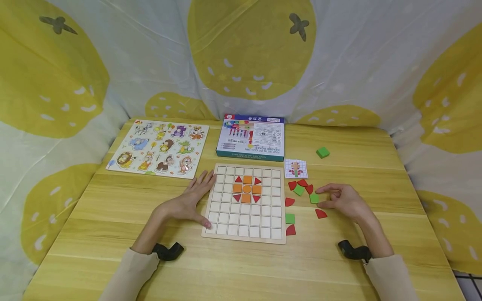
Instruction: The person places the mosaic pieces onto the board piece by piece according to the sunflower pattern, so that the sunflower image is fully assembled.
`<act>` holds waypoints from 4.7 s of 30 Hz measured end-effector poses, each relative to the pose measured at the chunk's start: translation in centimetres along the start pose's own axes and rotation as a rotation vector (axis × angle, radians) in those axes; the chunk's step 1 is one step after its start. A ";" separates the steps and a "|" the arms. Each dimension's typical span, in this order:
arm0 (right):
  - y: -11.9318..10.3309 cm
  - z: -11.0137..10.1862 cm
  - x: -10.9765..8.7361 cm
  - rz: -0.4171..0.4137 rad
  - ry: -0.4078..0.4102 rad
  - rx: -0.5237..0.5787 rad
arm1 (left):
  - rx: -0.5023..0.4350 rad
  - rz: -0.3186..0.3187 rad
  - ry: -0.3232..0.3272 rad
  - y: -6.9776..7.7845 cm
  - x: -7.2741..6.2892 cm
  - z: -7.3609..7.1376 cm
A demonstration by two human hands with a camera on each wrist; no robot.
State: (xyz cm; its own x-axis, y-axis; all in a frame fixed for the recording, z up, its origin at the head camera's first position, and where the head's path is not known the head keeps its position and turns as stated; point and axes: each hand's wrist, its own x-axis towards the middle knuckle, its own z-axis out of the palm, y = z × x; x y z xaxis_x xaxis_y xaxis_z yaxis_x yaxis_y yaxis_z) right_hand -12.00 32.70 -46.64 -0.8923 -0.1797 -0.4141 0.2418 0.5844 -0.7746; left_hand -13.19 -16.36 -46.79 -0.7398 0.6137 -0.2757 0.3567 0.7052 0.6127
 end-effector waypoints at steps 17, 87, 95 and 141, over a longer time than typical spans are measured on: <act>-5.8 4.9 -0.3 -0.150 0.064 -0.125 | -0.005 -0.004 0.009 -0.1 -0.2 -0.1; -3.7 2.1 2.2 0.076 0.173 -0.087 | -0.001 0.002 -0.005 0.1 -0.1 -0.2; -2.9 1.5 2.2 0.113 0.168 -0.096 | 0.000 -0.003 -0.004 0.2 -0.1 -0.1; -5.6 4.1 1.4 -0.103 0.058 -0.159 | -0.004 -0.013 -0.009 0.0 0.1 0.0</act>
State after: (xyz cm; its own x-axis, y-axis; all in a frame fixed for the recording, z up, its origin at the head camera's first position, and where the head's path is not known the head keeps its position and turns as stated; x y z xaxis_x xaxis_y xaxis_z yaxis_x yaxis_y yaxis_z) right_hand -13.09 25.93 -44.80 -0.9310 -0.2015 -0.3045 0.0889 0.6837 -0.7243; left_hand -13.27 -16.31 -46.83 -0.7392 0.6079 -0.2899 0.3450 0.7114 0.6122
